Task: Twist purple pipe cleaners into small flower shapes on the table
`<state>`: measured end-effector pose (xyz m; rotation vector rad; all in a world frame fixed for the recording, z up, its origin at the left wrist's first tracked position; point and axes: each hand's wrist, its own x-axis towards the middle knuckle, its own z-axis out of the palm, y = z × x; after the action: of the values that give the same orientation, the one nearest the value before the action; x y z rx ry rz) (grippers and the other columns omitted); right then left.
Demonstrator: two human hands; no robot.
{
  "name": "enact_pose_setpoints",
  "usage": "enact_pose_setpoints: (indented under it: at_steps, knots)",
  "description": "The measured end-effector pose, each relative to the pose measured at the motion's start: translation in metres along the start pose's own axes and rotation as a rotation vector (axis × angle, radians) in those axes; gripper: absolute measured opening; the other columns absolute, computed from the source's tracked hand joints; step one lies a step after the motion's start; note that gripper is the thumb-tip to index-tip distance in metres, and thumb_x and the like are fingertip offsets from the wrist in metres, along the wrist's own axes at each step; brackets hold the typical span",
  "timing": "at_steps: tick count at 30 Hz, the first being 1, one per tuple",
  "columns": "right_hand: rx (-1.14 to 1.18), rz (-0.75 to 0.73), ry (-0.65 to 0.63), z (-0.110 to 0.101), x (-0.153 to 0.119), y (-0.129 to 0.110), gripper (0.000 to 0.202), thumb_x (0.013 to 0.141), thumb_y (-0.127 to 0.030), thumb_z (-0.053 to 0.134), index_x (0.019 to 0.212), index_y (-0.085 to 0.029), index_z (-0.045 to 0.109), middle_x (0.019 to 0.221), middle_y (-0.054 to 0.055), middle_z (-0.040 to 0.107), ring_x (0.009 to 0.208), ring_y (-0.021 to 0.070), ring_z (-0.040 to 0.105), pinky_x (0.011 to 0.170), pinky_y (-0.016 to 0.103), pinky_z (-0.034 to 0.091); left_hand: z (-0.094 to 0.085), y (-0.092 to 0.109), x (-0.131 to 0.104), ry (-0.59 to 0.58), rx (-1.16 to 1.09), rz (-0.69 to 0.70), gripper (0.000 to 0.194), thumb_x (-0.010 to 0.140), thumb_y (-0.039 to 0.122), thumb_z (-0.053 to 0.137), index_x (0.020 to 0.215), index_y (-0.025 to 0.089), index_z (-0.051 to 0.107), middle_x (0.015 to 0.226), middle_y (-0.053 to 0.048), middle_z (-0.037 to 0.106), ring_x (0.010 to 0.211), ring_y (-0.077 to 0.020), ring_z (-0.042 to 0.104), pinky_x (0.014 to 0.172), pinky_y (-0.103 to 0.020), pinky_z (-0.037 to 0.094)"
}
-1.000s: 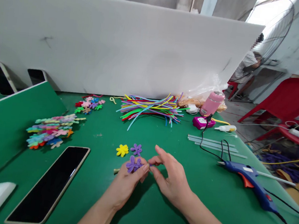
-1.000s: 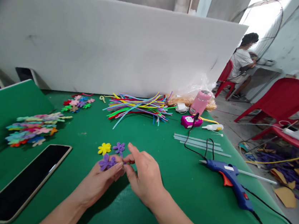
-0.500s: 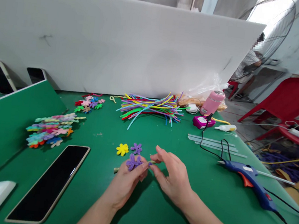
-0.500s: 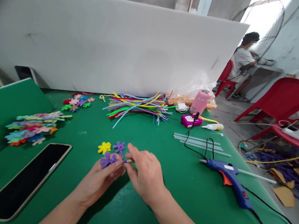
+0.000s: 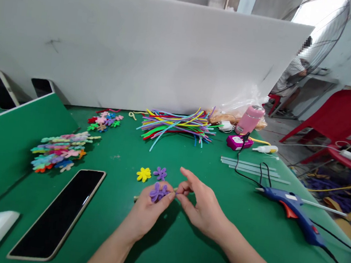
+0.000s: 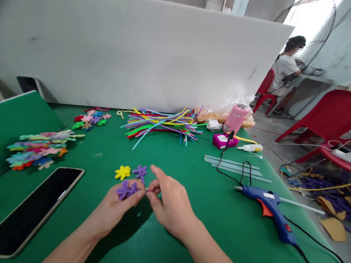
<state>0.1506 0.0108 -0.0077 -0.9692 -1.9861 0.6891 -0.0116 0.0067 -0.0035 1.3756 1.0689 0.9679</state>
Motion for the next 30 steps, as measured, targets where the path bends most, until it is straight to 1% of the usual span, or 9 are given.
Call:
enact_pose_setpoints:
  at_steps: [4, 8, 10, 13, 16, 19, 22, 25, 30]
  knots:
    - [0.222, 0.227, -0.121, -0.006, 0.001, -0.004, 0.055, 0.081, -0.011, 0.047, 0.131, -0.023, 0.027, 0.082, -0.001, 0.057, 0.07, 0.0116, 0.052, 0.069, 0.027, 0.043, 0.0, 0.003, 0.0, -0.042, 0.079, 0.002, 0.019, 0.08, 0.028, 0.05, 0.065, 0.018, 0.047, 0.059, 0.006, 0.036, 0.057, -0.0103, 0.033, 0.054, -0.023, 0.028]
    - [0.388, 0.336, -0.203, -0.01, 0.003, -0.007, 0.049, 0.082, -0.012, 0.045, 0.127, -0.018, 0.029, 0.073, -0.003, 0.051, 0.064, 0.01, 0.047, 0.062, 0.024, 0.039, 0.001, 0.005, 0.0, -0.071, 0.135, 0.009, 0.019, 0.08, 0.028, 0.049, 0.065, 0.018, 0.046, 0.058, 0.006, 0.035, 0.055, -0.0102, 0.032, 0.053, -0.022, 0.027]
    - [0.455, 0.367, -0.218, -0.01, 0.003, -0.005, 0.045, 0.082, -0.014, 0.045, 0.125, -0.016, 0.032, 0.069, -0.004, 0.048, 0.062, 0.0095, 0.044, 0.059, 0.023, 0.036, 0.003, 0.005, 0.001, -0.059, 0.133, 0.017, 0.019, 0.08, 0.028, 0.049, 0.063, 0.018, 0.047, 0.057, 0.006, 0.036, 0.055, -0.0103, 0.033, 0.052, -0.022, 0.028]
    - [0.561, 0.397, -0.164, -0.007, 0.004, -0.001, 0.042, 0.082, -0.018, 0.049, 0.122, -0.015, 0.036, 0.069, -0.004, 0.047, 0.061, 0.0093, 0.044, 0.057, 0.023, 0.035, 0.005, 0.003, 0.001, 0.012, 0.059, 0.003, 0.02, 0.079, 0.027, 0.052, 0.062, 0.018, 0.048, 0.056, 0.005, 0.038, 0.055, -0.0104, 0.034, 0.053, -0.022, 0.028]
    - [0.628, 0.406, -0.091, -0.004, 0.005, 0.002, 0.042, 0.081, -0.022, 0.05, 0.121, -0.017, 0.037, 0.075, -0.001, 0.052, 0.064, 0.0103, 0.047, 0.058, 0.024, 0.036, 0.008, -0.002, 0.0, 0.091, -0.133, -0.076, 0.018, 0.077, 0.028, 0.056, 0.063, 0.017, 0.05, 0.056, 0.005, 0.039, 0.055, -0.0102, 0.035, 0.053, -0.023, 0.029]
    - [0.632, 0.38, -0.056, -0.004, 0.005, 0.001, 0.042, 0.081, -0.023, 0.05, 0.12, -0.018, 0.037, 0.081, 0.002, 0.057, 0.068, 0.0115, 0.05, 0.062, 0.026, 0.038, 0.01, -0.003, 0.0, 0.113, -0.357, -0.147, 0.018, 0.074, 0.029, 0.06, 0.064, 0.017, 0.05, 0.054, 0.006, 0.038, 0.053, -0.0093, 0.034, 0.053, -0.023, 0.03]
    - [0.594, 0.335, -0.042, -0.003, 0.005, -0.001, 0.046, 0.078, -0.018, 0.053, 0.121, -0.019, 0.037, 0.081, 0.001, 0.057, 0.068, 0.0108, 0.05, 0.065, 0.027, 0.039, 0.012, -0.002, 0.0, 0.113, -0.461, -0.175, 0.02, 0.072, 0.028, 0.063, 0.062, 0.017, 0.05, 0.054, 0.006, 0.038, 0.053, -0.0088, 0.034, 0.053, -0.022, 0.03]
    - [0.582, 0.323, -0.024, 0.001, 0.003, -0.001, 0.047, 0.076, -0.015, 0.055, 0.12, -0.018, 0.038, 0.077, -0.002, 0.055, 0.065, 0.0098, 0.048, 0.064, 0.026, 0.038, 0.012, -0.004, -0.001, 0.117, -0.417, -0.172, 0.019, 0.072, 0.029, 0.062, 0.064, 0.017, 0.051, 0.057, 0.005, 0.041, 0.056, -0.0095, 0.036, 0.054, -0.023, 0.031]
    - [0.648, 0.39, 0.002, 0.007, 0.004, 0.004, 0.044, 0.076, -0.019, 0.055, 0.117, -0.017, 0.04, 0.071, -0.004, 0.051, 0.059, 0.0089, 0.046, 0.056, 0.023, 0.036, 0.01, -0.005, -0.002, 0.126, -0.158, -0.082, 0.019, 0.076, 0.03, 0.057, 0.064, 0.018, 0.049, 0.056, 0.006, 0.039, 0.055, -0.0101, 0.034, 0.053, -0.023, 0.028]
